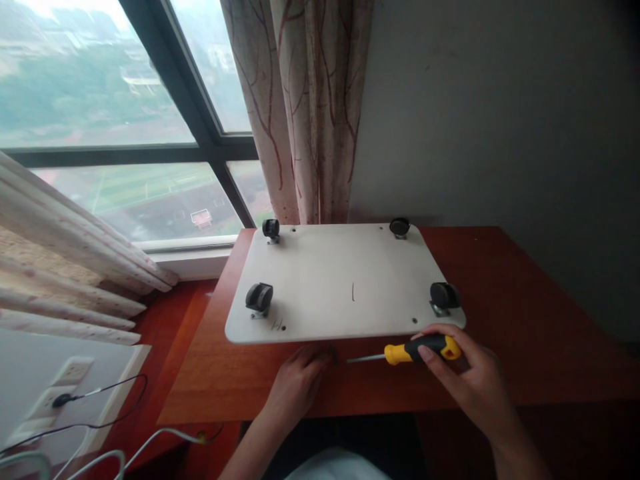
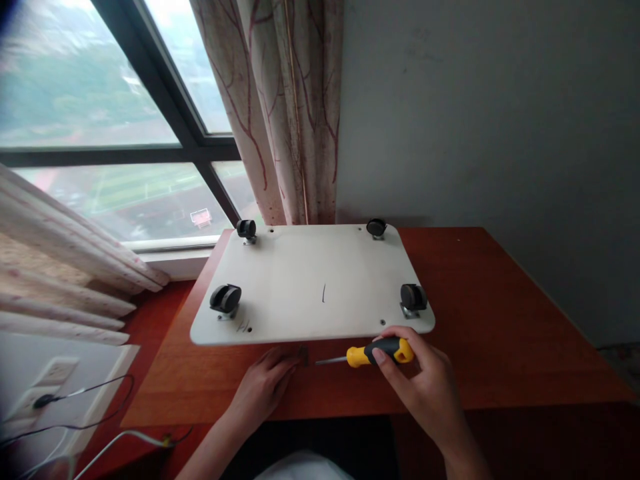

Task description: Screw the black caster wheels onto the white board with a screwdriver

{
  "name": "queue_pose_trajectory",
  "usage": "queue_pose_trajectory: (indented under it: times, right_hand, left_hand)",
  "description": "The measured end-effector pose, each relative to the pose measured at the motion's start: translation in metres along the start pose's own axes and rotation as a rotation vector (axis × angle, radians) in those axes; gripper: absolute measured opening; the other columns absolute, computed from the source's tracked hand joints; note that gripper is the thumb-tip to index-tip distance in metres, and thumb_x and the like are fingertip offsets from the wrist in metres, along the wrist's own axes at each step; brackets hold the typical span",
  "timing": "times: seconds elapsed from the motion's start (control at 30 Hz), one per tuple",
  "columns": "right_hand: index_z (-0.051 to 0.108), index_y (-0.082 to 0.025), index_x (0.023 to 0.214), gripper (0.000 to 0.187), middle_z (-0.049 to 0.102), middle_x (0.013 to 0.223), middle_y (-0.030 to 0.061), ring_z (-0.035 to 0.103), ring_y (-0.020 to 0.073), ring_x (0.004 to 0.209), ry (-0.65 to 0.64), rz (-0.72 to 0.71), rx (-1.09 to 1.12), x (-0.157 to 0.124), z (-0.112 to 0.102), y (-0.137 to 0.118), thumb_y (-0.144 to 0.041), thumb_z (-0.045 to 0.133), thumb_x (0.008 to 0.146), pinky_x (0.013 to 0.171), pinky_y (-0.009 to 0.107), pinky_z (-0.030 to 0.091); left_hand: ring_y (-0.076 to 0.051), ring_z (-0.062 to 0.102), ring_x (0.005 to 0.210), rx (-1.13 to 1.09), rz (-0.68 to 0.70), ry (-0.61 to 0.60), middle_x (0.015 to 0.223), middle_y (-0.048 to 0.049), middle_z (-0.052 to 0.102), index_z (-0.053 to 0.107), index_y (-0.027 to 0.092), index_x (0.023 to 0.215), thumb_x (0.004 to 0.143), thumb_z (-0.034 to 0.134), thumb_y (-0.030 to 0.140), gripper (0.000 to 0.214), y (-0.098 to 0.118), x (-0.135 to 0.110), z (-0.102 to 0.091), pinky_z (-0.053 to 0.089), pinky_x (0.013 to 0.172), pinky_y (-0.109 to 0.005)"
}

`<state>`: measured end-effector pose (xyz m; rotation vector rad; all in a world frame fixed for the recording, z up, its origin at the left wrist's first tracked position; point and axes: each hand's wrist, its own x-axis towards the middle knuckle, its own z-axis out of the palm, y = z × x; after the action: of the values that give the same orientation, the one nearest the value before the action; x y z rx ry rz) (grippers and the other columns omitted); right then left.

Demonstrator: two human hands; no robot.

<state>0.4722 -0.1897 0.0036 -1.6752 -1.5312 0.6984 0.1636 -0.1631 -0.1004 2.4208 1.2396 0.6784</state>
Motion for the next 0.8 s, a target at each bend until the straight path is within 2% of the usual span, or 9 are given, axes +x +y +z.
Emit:
queue_pose_trajectory:
  times: [0.13,0.27,0.4,0.5,0.63,0.8]
  right_hand:
    - [0.065,-0.028,0.105,0.022,0.076,0.101,0.0005,0.072,0.0206,0.096,0.003,-0.002,-0.007,0.001,0.000,-0.001,-0.046,0.065,0.091,0.086,0.028,0.054]
    - [0.065,-0.028,0.105,0.022,0.076,0.102,0.0004,0.072,0.0201,0.097,0.001,-0.003,-0.003,0.001,0.001,-0.002,-0.045,0.065,0.092,0.088,0.028,0.054]
    - [0.065,-0.028,0.105,0.024,0.076,0.102,0.0006,0.072,0.0203,0.097,0.009,-0.005,-0.009,0.001,0.001,-0.001,-0.047,0.066,0.091,0.088,0.028,0.054]
    - [0.066,-0.028,0.106,0.025,0.077,0.102,0.0013,0.072,0.0206,0.096,0.012,-0.003,-0.012,0.000,0.001,0.000,-0.047,0.066,0.091,0.086,0.028,0.055]
    - [0.066,-0.027,0.104,0.025,0.077,0.100,0.0015,0.073,0.0209,0.094,0.016,-0.012,-0.019,0.000,0.000,-0.001,-0.047,0.066,0.090,0.084,0.028,0.056]
    - [0.066,-0.027,0.104,0.024,0.078,0.099,0.0018,0.073,0.0211,0.094,0.015,-0.011,-0.015,0.001,0.003,-0.004,-0.047,0.066,0.090,0.084,0.028,0.056]
  left_hand:
    - [-0.024,0.070,0.096,0.047,-0.001,-0.062,0.106,-0.0086,0.073,0.071,0.021,0.109,0.095,0.056,0.012,0.022,0.005,0.006,-0.005,0.061,0.085,-0.037]
    - [-0.024,0.070,0.097,0.065,0.013,-0.087,0.108,-0.0093,0.072,0.070,0.020,0.109,0.092,0.054,0.006,0.027,0.006,0.007,-0.007,0.061,0.082,-0.036]
    - [-0.023,0.070,0.093,0.016,0.032,-0.007,0.107,-0.0100,0.072,0.069,0.020,0.111,0.094,0.050,0.005,0.029,0.005,0.001,-0.006,0.060,0.078,-0.032]
    - [-0.019,0.069,0.079,-0.066,0.030,0.097,0.093,-0.0081,0.070,0.069,0.019,0.104,0.095,0.050,0.009,0.023,0.011,-0.004,-0.012,0.057,0.067,-0.025]
    - [-0.014,0.067,0.077,-0.244,0.013,0.227,0.088,-0.0056,0.067,0.068,0.019,0.101,0.095,0.054,0.008,0.019,0.025,-0.004,-0.042,0.054,0.068,-0.020]
    - [-0.013,0.068,0.080,-0.265,-0.116,0.387,0.091,-0.0032,0.070,0.071,0.021,0.098,0.092,0.061,0.010,0.016,0.026,0.005,-0.087,0.054,0.072,-0.020]
